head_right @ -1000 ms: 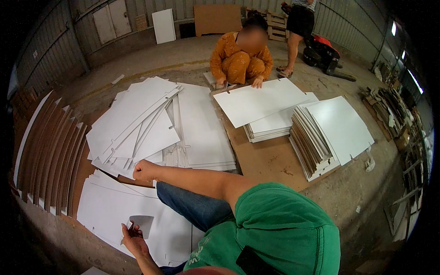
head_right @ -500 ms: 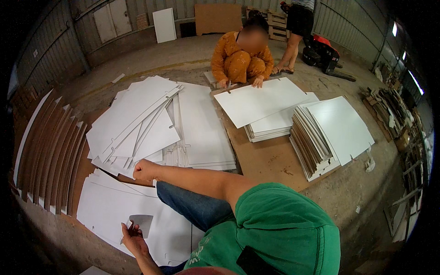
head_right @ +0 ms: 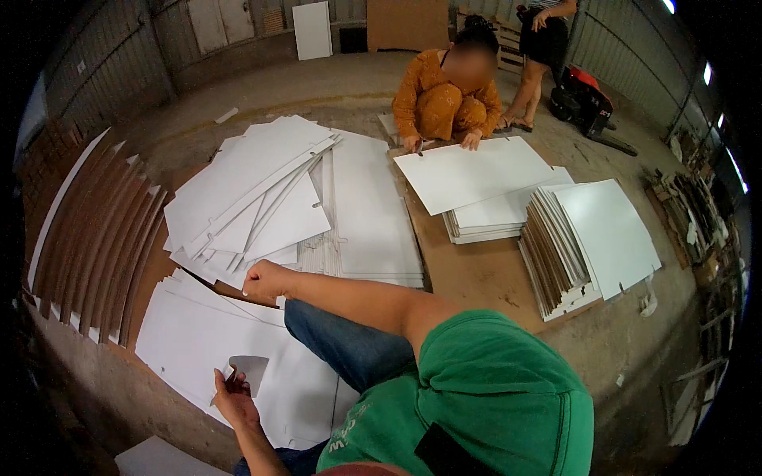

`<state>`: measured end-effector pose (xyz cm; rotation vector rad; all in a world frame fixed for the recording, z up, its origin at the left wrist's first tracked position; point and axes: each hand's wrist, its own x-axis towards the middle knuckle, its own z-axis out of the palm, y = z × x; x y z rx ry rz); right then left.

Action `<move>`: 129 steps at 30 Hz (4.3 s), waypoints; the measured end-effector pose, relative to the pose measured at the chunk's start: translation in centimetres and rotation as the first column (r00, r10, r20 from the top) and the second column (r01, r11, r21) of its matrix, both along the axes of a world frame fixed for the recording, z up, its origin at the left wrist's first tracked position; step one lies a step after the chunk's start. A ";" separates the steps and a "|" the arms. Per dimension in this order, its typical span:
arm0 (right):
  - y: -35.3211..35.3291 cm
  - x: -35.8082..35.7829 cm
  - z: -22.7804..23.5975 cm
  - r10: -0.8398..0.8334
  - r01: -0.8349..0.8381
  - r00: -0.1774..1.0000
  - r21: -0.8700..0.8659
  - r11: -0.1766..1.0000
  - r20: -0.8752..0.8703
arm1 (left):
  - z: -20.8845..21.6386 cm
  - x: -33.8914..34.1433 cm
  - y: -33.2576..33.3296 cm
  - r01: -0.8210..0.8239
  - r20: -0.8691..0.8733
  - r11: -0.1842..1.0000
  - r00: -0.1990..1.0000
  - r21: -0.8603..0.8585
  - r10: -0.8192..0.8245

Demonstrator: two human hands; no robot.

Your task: The person sits on the floor and assembles white paperboard parts by inserting small dark fasteners into pre-cut holes. They handle the paper sheets and fasteners by hand, stacking the completed units into a pile.

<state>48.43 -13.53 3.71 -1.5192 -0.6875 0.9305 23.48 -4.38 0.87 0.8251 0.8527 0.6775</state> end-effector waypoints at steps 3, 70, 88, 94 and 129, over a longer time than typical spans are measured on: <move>-0.2 -0.3 0.7 -0.001 0.004 0.999 -0.055 0.998 0.046 | -0.2 0.1 0.1 0.020 0.013 1.000 1.000 0.002 -0.020; 2.0 4.3 -6.7 -0.039 0.042 0.999 -0.143 0.989 0.027 | -1.0 -2.6 0.3 -0.099 -0.088 0.995 0.991 0.009 0.100; 1.7 4.8 -6.3 -0.073 0.073 0.997 -0.165 0.984 0.004 | -1.9 -1.9 1.3 -0.038 -0.071 0.999 0.997 -0.008 0.038; 1.6 4.8 -6.4 -0.057 0.058 0.998 -0.183 0.981 0.009 | -1.8 -1.6 1.1 -0.058 -0.054 0.998 0.997 0.006 0.058; 1.3 4.9 -6.4 -0.054 0.053 0.999 -0.185 0.981 0.000 | -1.7 -1.9 1.0 -0.018 -0.047 0.999 0.999 0.026 0.019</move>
